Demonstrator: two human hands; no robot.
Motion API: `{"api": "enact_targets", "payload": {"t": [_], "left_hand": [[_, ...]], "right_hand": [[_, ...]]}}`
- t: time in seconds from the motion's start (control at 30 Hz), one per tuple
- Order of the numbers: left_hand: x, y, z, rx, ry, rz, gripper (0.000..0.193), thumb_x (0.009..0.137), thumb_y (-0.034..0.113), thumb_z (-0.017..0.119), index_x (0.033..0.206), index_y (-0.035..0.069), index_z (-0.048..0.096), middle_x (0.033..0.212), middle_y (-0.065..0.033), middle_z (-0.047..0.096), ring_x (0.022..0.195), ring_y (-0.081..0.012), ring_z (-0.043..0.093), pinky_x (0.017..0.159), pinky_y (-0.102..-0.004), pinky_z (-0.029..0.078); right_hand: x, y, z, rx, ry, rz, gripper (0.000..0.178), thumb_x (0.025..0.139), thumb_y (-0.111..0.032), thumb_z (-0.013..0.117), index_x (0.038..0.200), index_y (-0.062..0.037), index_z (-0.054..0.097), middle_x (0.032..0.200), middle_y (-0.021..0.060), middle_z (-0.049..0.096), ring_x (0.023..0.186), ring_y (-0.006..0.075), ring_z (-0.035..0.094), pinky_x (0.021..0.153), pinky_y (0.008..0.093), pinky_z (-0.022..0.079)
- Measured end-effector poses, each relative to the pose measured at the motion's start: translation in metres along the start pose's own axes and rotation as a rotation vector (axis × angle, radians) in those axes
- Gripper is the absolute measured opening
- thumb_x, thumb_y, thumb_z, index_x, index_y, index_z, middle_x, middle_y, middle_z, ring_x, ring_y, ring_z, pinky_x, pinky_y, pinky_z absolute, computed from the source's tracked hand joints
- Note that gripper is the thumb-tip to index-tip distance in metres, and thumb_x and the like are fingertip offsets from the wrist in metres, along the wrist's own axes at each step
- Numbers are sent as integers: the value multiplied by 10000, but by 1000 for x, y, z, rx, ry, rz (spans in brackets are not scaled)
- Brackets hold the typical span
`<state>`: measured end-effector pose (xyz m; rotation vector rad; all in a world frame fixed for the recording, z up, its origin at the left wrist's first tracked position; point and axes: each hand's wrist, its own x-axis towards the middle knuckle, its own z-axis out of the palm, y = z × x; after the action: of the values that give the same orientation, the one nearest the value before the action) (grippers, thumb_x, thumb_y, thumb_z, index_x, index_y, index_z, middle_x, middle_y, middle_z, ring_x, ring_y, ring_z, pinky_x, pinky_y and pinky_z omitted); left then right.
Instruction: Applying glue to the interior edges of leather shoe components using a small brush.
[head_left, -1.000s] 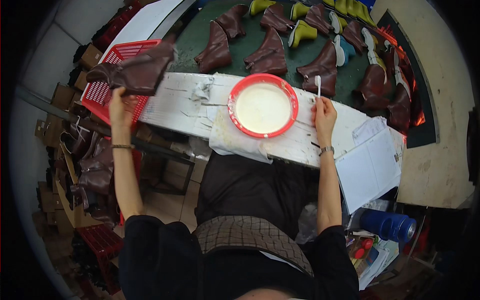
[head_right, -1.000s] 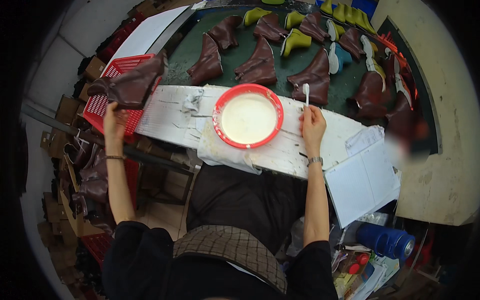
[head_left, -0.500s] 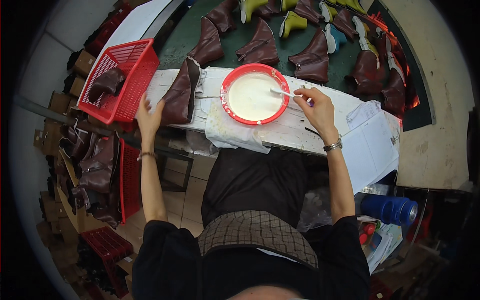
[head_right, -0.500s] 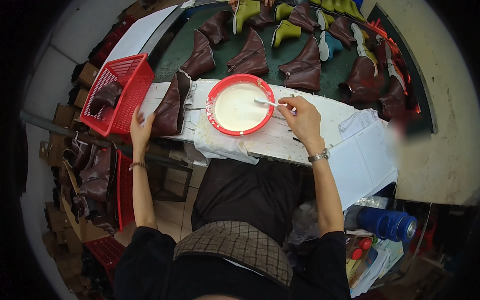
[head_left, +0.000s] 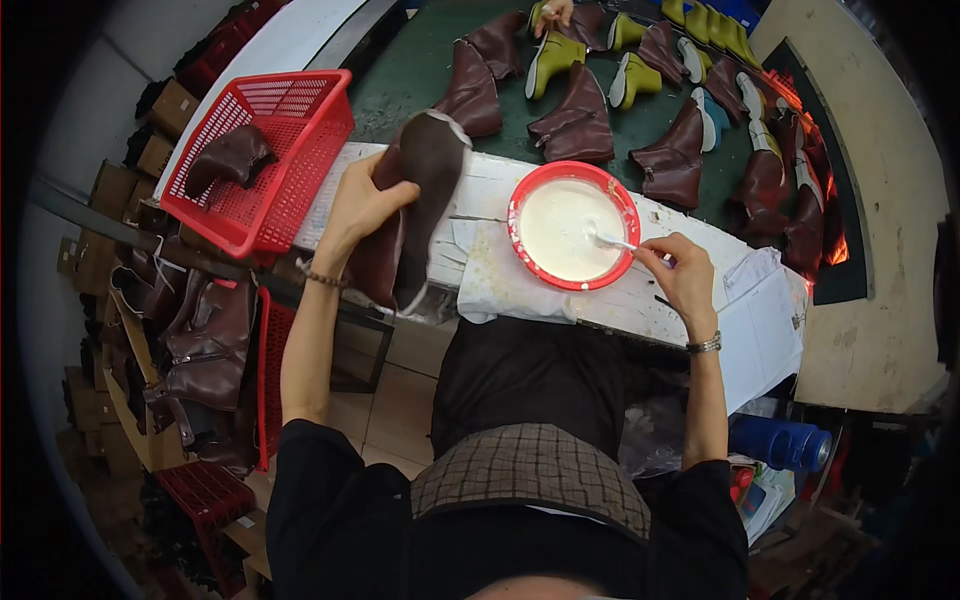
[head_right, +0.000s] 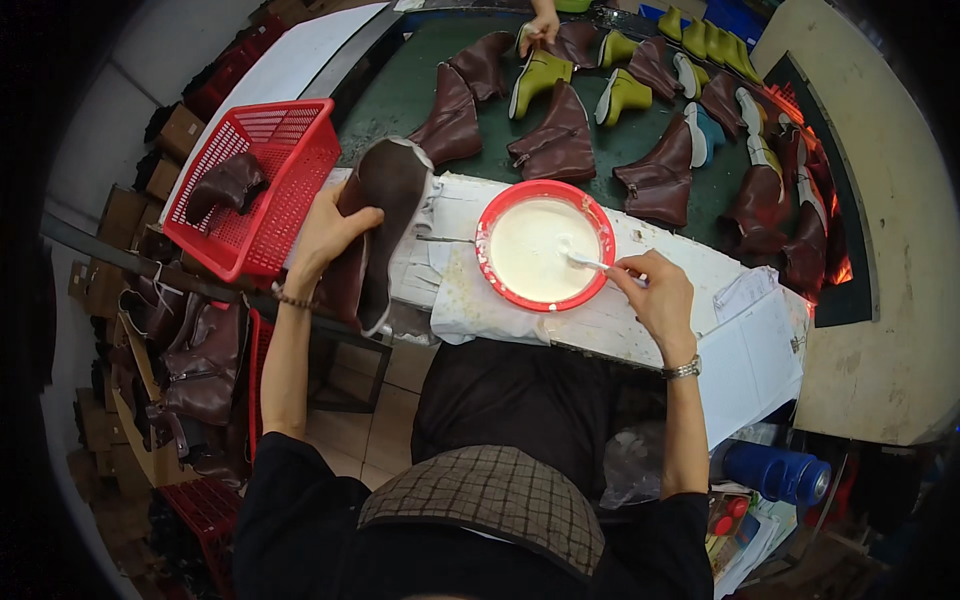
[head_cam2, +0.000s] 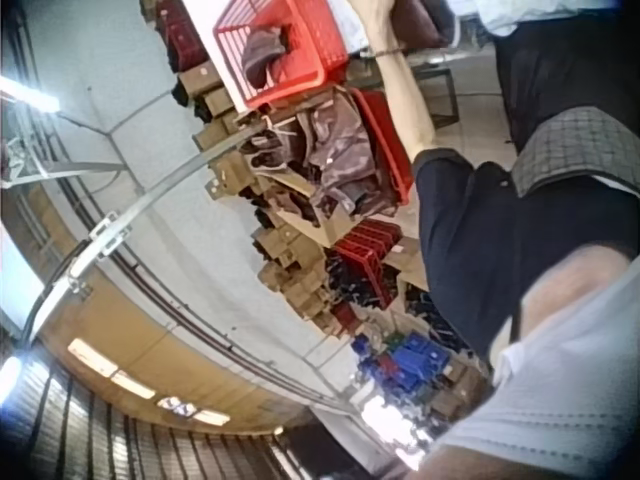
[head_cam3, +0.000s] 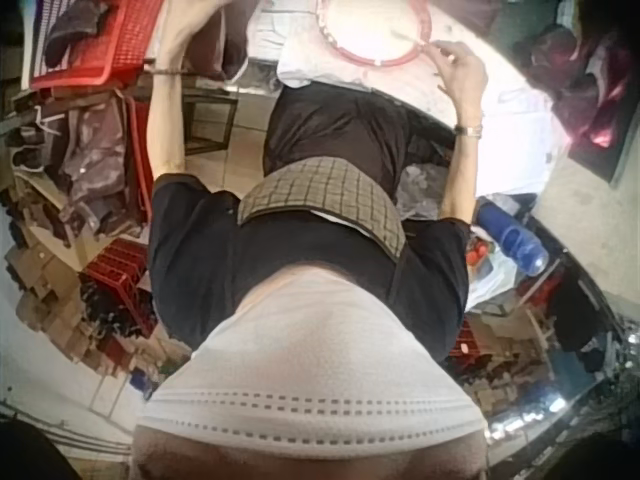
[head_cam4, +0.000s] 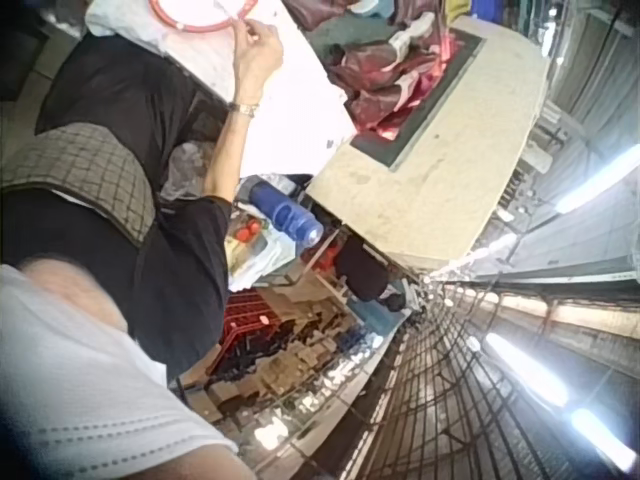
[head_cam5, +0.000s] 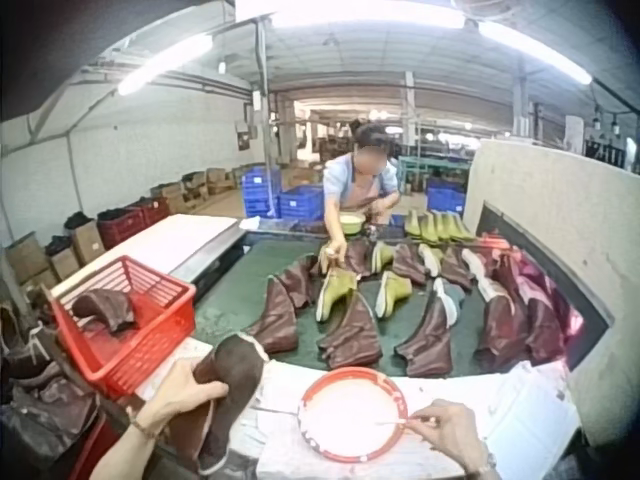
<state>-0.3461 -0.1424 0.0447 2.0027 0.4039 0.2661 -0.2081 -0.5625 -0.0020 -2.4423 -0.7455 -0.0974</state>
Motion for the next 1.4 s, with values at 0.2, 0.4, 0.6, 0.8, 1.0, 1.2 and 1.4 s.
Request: {"api": "enact_targets", "payload": {"t": [0.2,0.4,0.6,0.8,1.0,1.2,1.4], "left_hand": [[-36,45,22,-62,-504,-86,309,800,73,756,1078,-57,725,896,-16,719,833,-83,614,791,-276,522],[-40,68,37,-239,-555,-53,283,814,57,765,1066,-66,724,913,-17,722,849,-78,624,803,-258,522],[-39,87,49,-300,-78,139,296,878,19,716,1156,-79,691,1054,-66,745,949,-104,672,856,-275,546],[-6,58,59,-168,80,175,321,855,72,743,1146,-55,698,1032,-89,766,945,-115,697,843,-284,549],[31,-30,24,147,172,40,667,775,270,858,1302,-61,617,1141,-182,737,1034,-244,716,912,-344,548],[-33,-91,24,603,-19,149,1478,552,471,976,1638,52,66,1573,-323,304,1432,-485,365,1134,-536,361],[-49,-77,31,711,14,34,1255,617,165,853,1646,206,136,1477,-277,371,1336,-490,434,1084,-534,418]], "right_hand": [[47,-55,-14,517,103,-457,137,847,-143,809,967,-81,792,855,6,688,685,116,605,719,309,432],[55,-61,-15,376,124,-473,173,789,-93,836,958,-97,799,892,16,692,860,163,607,869,328,400],[33,-69,-5,405,189,-429,127,818,-171,838,929,-124,800,882,-32,686,807,84,591,848,307,338],[19,-66,11,394,126,-366,131,842,-188,823,954,-124,802,884,-12,687,775,118,604,796,310,398],[18,-22,16,-131,65,-86,117,852,-179,768,920,-85,782,846,52,678,762,244,683,658,374,517],[7,-19,9,-101,112,-14,139,863,-204,764,911,-75,772,831,64,675,745,267,676,654,368,518],[1,0,13,34,58,87,176,902,-226,754,970,-66,777,867,97,698,737,257,677,646,355,503]]}}
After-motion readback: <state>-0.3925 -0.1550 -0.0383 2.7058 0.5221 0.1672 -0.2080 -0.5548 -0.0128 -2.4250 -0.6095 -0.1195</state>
